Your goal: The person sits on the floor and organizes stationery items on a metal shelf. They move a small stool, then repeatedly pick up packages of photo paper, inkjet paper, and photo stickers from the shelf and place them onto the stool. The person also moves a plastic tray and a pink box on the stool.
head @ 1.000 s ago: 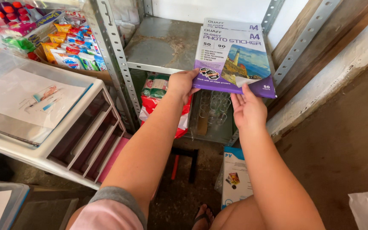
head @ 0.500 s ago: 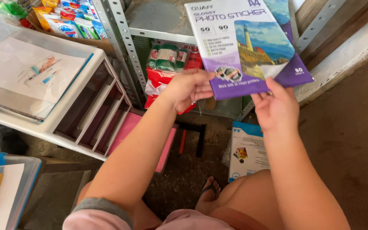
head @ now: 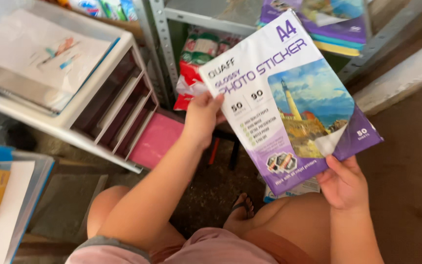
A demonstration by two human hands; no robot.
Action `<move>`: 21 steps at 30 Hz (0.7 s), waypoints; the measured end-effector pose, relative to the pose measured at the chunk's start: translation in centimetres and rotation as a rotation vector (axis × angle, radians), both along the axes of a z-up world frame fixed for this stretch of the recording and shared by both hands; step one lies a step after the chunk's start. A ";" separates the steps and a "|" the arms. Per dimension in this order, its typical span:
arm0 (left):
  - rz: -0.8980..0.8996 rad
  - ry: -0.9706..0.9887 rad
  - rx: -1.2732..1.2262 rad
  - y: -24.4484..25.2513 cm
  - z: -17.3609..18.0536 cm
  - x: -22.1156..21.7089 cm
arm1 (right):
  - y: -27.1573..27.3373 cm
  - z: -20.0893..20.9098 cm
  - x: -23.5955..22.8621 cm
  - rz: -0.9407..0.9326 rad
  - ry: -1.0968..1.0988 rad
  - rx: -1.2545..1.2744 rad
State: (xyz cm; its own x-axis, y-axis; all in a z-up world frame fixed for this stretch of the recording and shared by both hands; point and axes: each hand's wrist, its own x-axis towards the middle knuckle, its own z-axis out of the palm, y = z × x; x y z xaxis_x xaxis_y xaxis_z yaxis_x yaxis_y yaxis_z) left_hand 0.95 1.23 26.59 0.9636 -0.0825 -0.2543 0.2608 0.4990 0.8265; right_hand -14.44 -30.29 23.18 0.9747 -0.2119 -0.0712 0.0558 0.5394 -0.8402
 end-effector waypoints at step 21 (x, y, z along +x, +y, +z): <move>0.523 0.695 0.350 17.5 -27.6 -5.1 | 15.4 -21.1 11.9 0.466 0.535 -0.019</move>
